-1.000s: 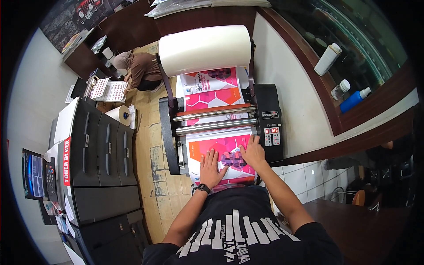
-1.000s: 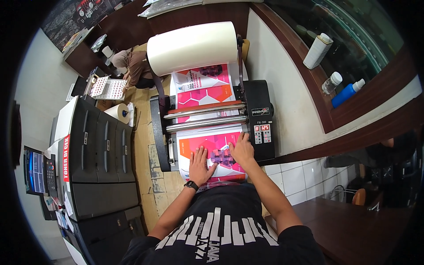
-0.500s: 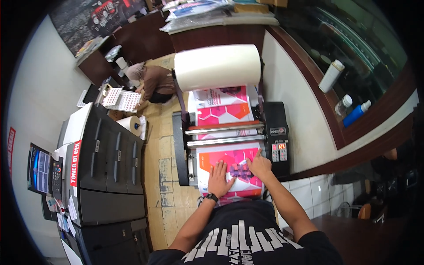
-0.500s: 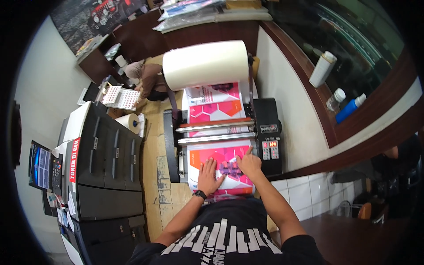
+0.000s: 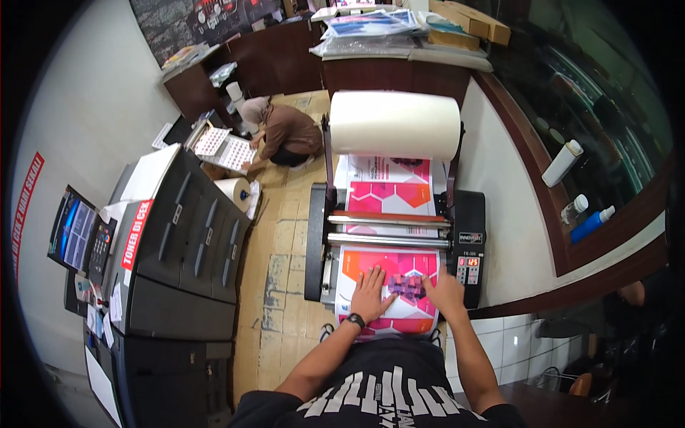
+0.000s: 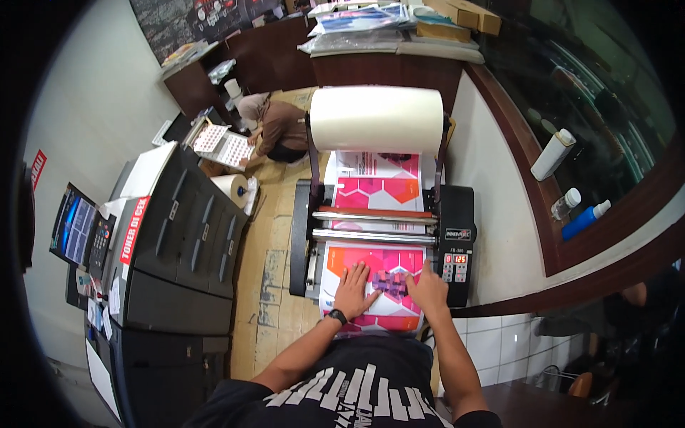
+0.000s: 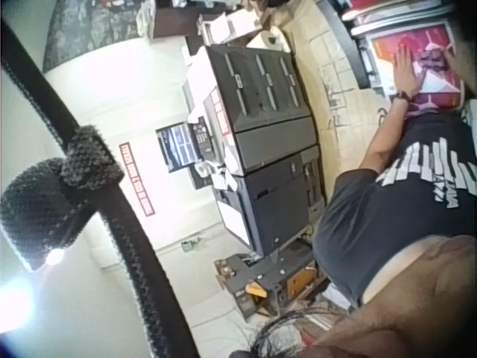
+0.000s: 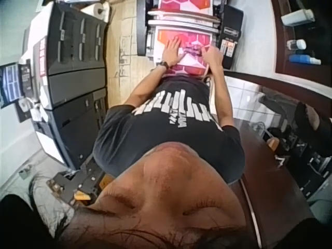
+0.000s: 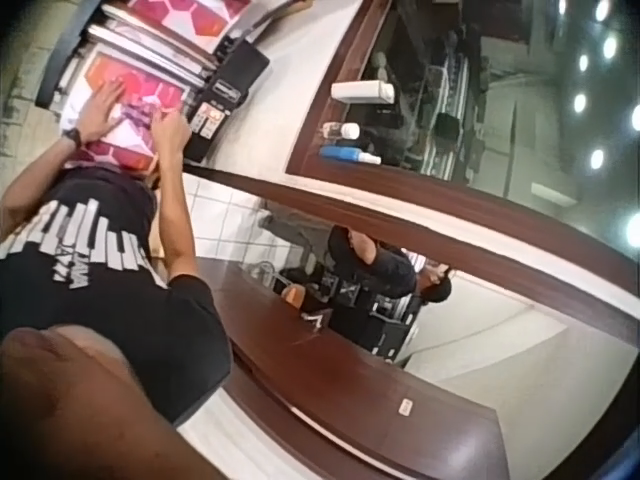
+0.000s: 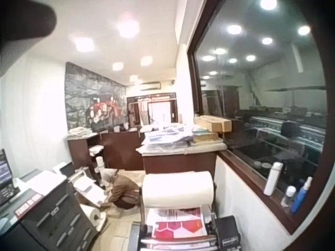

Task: Laminating sheets of printed paper using a roll laminator.

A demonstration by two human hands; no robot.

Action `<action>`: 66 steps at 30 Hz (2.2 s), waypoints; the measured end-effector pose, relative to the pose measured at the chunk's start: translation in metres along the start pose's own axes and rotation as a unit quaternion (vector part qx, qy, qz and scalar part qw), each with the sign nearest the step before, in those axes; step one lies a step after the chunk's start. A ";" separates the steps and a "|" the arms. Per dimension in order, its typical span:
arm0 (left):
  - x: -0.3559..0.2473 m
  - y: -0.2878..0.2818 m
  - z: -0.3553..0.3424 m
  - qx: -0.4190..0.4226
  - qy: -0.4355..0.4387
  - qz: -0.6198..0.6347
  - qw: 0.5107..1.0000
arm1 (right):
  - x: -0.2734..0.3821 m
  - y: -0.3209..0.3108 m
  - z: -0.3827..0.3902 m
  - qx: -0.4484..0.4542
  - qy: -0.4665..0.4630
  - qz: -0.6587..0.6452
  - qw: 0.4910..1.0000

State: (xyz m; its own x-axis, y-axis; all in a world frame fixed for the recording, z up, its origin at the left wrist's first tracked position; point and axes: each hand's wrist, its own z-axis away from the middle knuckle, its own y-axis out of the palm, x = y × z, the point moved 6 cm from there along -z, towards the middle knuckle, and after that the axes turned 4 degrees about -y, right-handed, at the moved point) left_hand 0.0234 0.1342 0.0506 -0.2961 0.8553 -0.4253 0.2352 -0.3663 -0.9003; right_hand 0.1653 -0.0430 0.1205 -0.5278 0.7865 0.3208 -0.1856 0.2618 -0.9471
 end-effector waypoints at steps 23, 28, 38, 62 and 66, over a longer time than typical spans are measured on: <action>0.006 -0.005 0.039 -0.006 -0.003 0.022 1.000 | -0.112 -0.444 0.132 -0.786 0.008 0.275 0.554; 0.003 -0.002 0.033 -0.006 0.006 -0.031 0.999 | -0.105 -0.433 0.118 -0.743 0.032 0.005 0.669; 0.006 0.003 0.026 -0.005 0.007 -0.048 0.999 | -0.083 -0.417 0.120 -0.748 0.076 0.110 0.650; 0.007 -0.001 0.006 -0.021 0.005 -0.054 0.998 | -0.055 -0.338 0.123 -0.792 0.015 0.252 0.555; 0.010 -0.001 0.001 -0.002 -0.004 -0.043 0.999 | -0.047 -0.203 0.053 -0.623 -0.059 0.061 0.777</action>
State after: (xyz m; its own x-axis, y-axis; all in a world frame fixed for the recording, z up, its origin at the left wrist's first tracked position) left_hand 0.0191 0.1428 0.0467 -0.3236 0.8803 -0.3468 0.2116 -0.2900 -0.9334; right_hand 0.1836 -0.1627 0.2982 -0.5651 0.8100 0.1566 0.7801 0.5864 -0.2182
